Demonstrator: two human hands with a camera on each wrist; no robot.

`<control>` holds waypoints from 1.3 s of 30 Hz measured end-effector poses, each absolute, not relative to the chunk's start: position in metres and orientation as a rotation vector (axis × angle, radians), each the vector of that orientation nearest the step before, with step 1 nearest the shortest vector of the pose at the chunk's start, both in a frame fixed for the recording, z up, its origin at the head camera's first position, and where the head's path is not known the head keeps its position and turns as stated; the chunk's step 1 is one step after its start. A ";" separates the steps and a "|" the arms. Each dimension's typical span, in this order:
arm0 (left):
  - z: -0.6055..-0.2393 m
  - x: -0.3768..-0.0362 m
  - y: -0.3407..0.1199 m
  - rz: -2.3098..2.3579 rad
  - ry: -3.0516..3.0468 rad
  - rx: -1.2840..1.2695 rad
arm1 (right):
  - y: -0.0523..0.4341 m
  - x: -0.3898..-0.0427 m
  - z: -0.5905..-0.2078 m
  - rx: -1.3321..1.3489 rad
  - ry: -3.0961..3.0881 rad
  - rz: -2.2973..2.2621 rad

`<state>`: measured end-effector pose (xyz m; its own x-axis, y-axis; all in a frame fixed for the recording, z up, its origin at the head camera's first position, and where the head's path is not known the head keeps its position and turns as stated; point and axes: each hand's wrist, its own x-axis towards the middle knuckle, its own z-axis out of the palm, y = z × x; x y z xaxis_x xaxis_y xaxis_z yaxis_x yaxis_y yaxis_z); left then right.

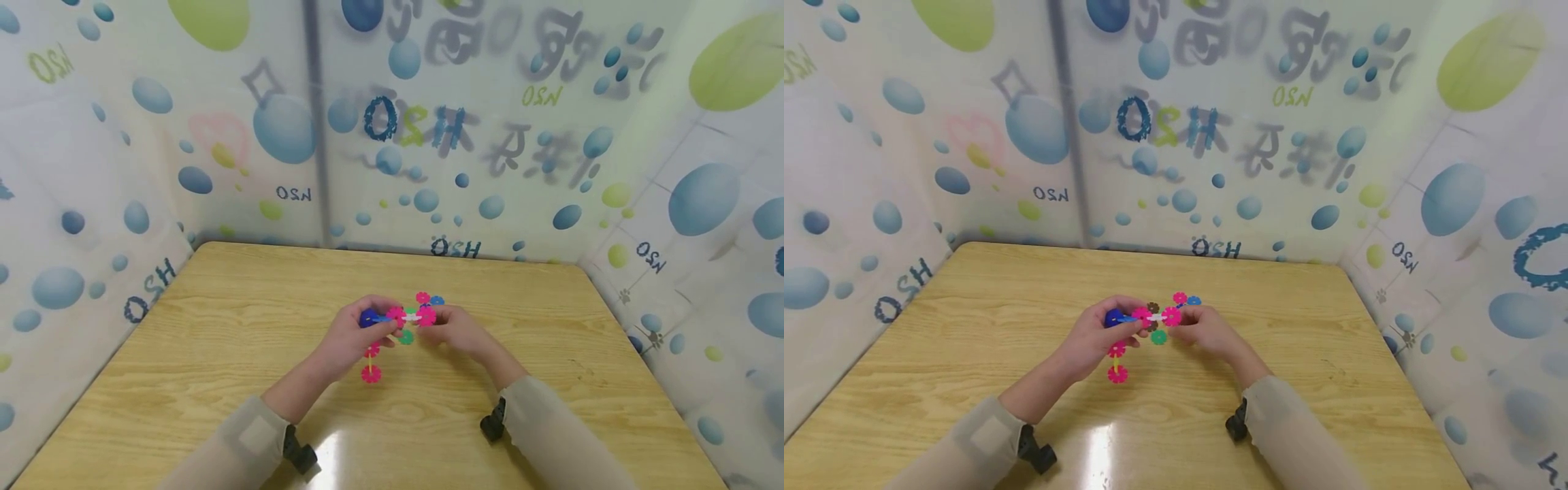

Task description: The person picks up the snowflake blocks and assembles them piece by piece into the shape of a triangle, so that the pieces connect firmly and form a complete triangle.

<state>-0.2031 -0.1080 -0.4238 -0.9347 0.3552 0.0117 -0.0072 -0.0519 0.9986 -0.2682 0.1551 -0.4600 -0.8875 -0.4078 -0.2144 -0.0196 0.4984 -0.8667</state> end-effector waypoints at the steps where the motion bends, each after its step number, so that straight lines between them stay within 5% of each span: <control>1: -0.424 -0.203 -0.108 2.077 1.967 0.374 | 0.154 -0.270 -0.460 -0.361 2.352 -1.334; 21: -0.424 -0.202 -0.109 2.080 1.975 0.369 | 0.129 -0.267 -0.459 -0.411 2.447 -1.134; 39: -0.428 -0.202 -0.109 2.047 1.981 0.365 | 0.167 -0.246 -0.452 -0.392 2.437 -1.390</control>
